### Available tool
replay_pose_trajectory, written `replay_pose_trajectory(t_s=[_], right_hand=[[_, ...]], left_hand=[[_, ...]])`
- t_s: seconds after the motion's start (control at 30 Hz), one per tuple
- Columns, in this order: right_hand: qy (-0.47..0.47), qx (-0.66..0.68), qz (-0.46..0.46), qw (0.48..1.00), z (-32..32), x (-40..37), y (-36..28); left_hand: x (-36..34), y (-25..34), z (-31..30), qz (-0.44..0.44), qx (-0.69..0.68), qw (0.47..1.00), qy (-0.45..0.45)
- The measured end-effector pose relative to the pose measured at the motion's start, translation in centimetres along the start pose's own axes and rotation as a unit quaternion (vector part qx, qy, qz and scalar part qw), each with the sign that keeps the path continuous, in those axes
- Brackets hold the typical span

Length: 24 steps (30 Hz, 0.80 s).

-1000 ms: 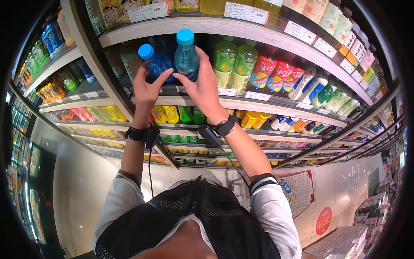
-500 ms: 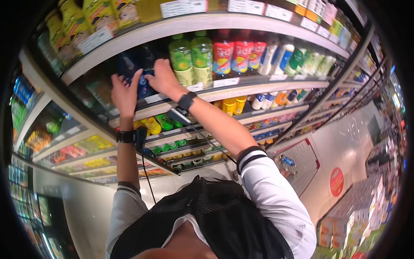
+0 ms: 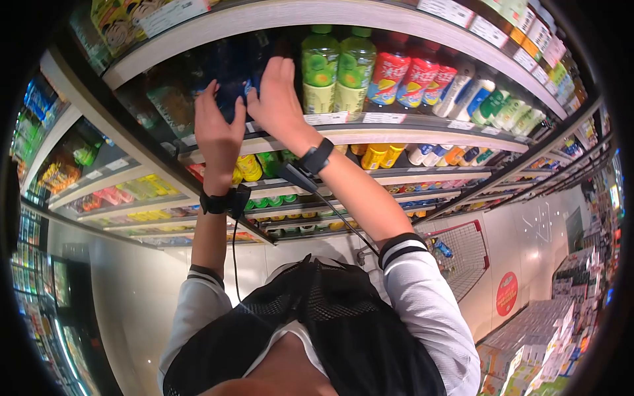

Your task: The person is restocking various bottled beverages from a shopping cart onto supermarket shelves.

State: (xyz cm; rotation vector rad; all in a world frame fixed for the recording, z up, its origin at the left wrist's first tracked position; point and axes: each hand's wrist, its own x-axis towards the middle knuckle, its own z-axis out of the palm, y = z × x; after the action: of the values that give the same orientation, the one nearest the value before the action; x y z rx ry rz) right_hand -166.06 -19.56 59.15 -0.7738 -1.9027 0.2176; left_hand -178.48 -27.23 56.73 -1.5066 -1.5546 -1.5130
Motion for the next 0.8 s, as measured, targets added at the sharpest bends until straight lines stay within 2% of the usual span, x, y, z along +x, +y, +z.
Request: replay_pose_trajectory(t_s=[0.07,0.13,0.2,0.27,0.33,0.4,0.53,0.57,0.6,0.63,0.67,0.7,0.73,0.77,0.8], right_hand=[[0.047,0.029,-0.036,0.998,-0.5,-0.7,-1.4],[0.131,0.018,-0.125,0.983,-1.0,-1.6,-2.5],[0.115,0.054,-0.191,0.973,-3.4,-2.8,-3.1],[0.105,0.052,-0.227,0.967,-5.4,-6.0,-2.9],[0.068,0.02,-0.213,0.975,-8.6,-10.8,-2.7],[0.002,0.019,-0.144,0.989,-11.3,-17.0,-1.9],[-0.088,-0.049,0.079,0.992,-15.9,-31.3,0.9],[-0.095,-0.059,0.141,0.984,-16.9,-33.5,1.7],[-0.101,-0.088,0.233,0.963,-18.6,-36.2,0.8],[-0.102,-0.107,0.273,0.951,-19.9,-38.9,2.4],[-0.104,-0.125,0.312,0.936,-20.9,-42.5,5.1],[-0.097,-0.145,0.405,0.897,-22.9,-45.9,6.3],[-0.077,-0.219,0.456,0.859,-24.0,-51.0,8.6],[-0.067,-0.272,0.452,0.847,-24.5,-52.7,8.6],[-0.087,-0.306,0.471,0.823,-25.5,-54.6,9.0]], left_hand=[[-0.5,-0.2,-0.2,0.02,0.007,1.0,0.008],[-1.0,0.0,-1.1,0.019,0.005,1.0,0.014],[-1.6,1.9,-3.2,0.01,0.023,1.0,-0.01],[-4.5,2.8,-3.9,0.012,-0.056,0.998,0.019],[-8.9,4.2,-4.2,0.015,-0.101,0.995,0.022],[-13.4,5.1,-4.8,-0.003,-0.172,0.983,-0.067],[-22.9,4.5,-3.5,-0.093,-0.243,0.925,-0.279],[-23.7,3.8,-2.4,-0.086,-0.239,0.925,-0.282],[-25.2,4.0,-2.4,-0.241,-0.333,0.849,-0.332],[-26.9,4.1,-1.9,-0.391,-0.404,0.738,-0.373],[-28.8,3.5,-0.1,-0.432,-0.422,0.724,-0.334],[-28.8,3.7,0.9,-0.392,-0.412,0.745,-0.348],[-28.4,3.9,2.2,-0.366,-0.404,0.76,-0.353],[-29.0,3.2,3.4,-0.363,-0.412,0.738,-0.391],[-28.9,2.7,4.6,-0.321,-0.379,0.734,-0.464]])
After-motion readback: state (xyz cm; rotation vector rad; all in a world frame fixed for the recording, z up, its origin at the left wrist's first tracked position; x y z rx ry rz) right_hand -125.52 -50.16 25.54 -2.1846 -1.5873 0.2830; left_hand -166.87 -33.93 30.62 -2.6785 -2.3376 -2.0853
